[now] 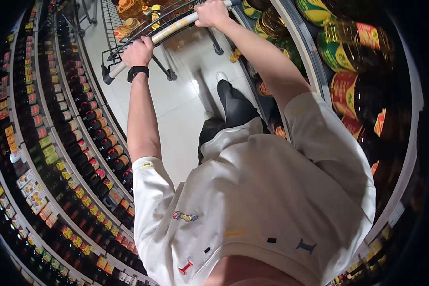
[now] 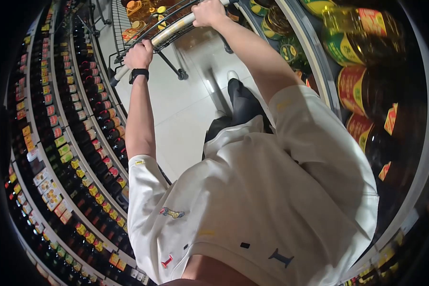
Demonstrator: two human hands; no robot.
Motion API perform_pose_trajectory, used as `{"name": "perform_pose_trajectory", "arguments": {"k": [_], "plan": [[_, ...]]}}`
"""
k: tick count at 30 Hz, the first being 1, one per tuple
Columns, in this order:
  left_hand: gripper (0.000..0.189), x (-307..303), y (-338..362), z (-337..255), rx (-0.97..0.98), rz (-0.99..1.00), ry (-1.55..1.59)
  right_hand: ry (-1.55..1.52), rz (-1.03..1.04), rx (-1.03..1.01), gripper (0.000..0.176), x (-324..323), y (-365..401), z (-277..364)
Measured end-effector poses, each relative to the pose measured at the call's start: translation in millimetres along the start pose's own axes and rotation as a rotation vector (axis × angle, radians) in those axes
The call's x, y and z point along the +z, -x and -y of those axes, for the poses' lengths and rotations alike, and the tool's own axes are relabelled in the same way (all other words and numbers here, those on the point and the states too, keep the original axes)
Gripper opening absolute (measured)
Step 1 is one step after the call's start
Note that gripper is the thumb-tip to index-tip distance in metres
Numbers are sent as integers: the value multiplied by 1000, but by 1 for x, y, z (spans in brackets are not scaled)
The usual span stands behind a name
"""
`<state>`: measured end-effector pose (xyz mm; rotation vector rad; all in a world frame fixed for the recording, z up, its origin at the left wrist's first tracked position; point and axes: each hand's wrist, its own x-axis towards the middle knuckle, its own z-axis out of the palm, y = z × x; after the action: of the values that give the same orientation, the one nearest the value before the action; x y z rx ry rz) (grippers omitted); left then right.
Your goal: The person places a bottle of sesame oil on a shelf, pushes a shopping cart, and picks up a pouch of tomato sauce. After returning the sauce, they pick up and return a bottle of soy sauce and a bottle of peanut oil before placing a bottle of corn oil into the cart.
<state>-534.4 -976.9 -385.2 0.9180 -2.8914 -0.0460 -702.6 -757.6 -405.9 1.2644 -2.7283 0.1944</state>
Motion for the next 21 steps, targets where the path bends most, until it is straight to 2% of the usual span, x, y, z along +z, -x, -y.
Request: {"name": "perform_pose_trajectory", "arguments": {"k": [6, 8, 9, 16, 21], "plan": [[53, -1, 89, 3, -8, -33, 56, 37, 80, 143, 24, -27, 89, 38], [52, -6, 120, 3, -2, -19, 70, 133, 66, 36, 33, -30, 119, 45], [52, -6, 135, 3, -9, -36, 52, 139, 94, 69, 40, -32, 133, 51], [49, -13, 243, 8, -21, -64, 49, 100, 113, 53, 36, -49, 233, 80], [49, -21, 316, 8, -22, -71, -22, 61, -11, 1, 31, -59, 309, 96]]}}
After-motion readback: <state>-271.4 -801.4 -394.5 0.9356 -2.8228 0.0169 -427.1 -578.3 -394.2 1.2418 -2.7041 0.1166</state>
